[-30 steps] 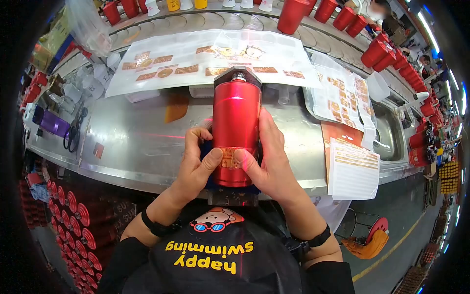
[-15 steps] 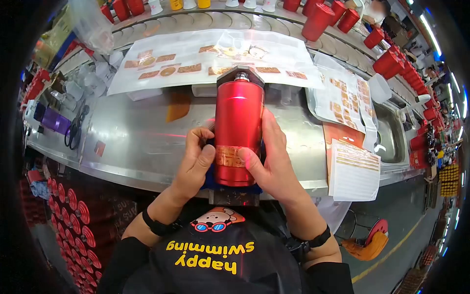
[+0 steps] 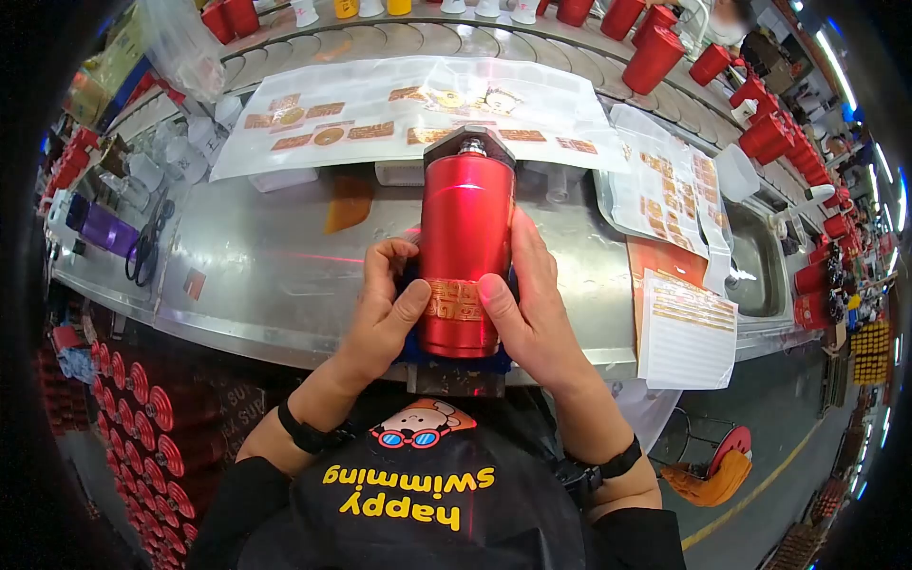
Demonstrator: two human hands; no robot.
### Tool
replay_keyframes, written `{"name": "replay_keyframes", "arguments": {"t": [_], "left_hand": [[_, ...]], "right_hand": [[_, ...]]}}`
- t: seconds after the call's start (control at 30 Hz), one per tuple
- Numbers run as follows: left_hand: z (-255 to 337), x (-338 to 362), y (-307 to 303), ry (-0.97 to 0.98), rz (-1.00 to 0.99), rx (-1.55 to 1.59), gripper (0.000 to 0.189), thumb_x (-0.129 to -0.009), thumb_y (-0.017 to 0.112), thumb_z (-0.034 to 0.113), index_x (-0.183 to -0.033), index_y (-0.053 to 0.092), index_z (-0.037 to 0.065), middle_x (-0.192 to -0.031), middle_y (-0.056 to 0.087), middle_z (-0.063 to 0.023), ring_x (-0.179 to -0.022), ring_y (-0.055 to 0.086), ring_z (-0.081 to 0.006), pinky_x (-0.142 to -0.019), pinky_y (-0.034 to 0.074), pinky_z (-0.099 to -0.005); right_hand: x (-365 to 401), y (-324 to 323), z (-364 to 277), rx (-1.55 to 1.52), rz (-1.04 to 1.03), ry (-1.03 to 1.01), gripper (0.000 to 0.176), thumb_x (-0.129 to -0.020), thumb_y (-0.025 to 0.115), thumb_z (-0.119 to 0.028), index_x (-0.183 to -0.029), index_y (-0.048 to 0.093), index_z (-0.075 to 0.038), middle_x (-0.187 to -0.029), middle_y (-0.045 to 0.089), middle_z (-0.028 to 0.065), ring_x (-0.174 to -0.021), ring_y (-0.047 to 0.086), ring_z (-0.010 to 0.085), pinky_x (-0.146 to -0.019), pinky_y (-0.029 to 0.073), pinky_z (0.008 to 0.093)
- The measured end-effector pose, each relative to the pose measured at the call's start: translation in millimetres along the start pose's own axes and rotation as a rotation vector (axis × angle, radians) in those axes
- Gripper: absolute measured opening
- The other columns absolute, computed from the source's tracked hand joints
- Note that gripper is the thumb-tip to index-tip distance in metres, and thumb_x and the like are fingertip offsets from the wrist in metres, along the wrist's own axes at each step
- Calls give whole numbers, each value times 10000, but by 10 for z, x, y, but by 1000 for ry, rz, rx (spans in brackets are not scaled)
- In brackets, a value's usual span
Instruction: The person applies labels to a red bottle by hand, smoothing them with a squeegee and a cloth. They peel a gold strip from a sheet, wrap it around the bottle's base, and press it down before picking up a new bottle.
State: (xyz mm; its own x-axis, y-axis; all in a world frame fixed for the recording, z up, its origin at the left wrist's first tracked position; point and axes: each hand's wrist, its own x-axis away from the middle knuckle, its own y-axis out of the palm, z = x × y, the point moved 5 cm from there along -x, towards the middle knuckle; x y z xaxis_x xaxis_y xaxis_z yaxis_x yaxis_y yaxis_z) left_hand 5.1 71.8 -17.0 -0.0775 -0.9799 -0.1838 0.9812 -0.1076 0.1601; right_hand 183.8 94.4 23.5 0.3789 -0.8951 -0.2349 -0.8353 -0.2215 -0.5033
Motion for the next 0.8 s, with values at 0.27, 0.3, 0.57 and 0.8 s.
{"name": "replay_keyframes", "arguments": {"t": [0.27,0.3,0.57,0.8], "left_hand": [[68,9,34,45,-17,-20,596,-965,623,380,-1306,319,-2,-1317,406,-165,-1278,379,-244,-1117,262,-369],[65,-7,42,58,1,-58,635,-950,641,390,-1319,311,-7,-1317,409,-171,-1278,386,-253,-1115,269,-374],[72,-32,94,51,0,-252,834,-872,704,494,-1402,256,31,-1333,409,-161,-1254,407,-238,-1078,311,-363],[18,-28,51,69,-55,59,681,-986,580,362,-1438,252,-26,-1391,395,-187,-1323,379,-266,-1136,253,-382]], "right_hand": [[3,5,-23,6,2,-11,763,-993,544,-353,-1514,184,73,-1553,257,260,-1452,230,383,-1183,177,442],[3,5,-19,15,6,-10,766,-991,547,-355,-1514,184,72,-1552,259,260,-1451,232,384,-1182,179,442],[-1,-1,-31,30,5,-31,786,-966,574,-348,-1513,193,68,-1541,280,258,-1427,269,386,-1170,210,445],[5,8,15,19,22,-21,801,-953,592,-356,-1511,201,65,-1532,296,254,-1416,282,382,-1164,216,444]]}}
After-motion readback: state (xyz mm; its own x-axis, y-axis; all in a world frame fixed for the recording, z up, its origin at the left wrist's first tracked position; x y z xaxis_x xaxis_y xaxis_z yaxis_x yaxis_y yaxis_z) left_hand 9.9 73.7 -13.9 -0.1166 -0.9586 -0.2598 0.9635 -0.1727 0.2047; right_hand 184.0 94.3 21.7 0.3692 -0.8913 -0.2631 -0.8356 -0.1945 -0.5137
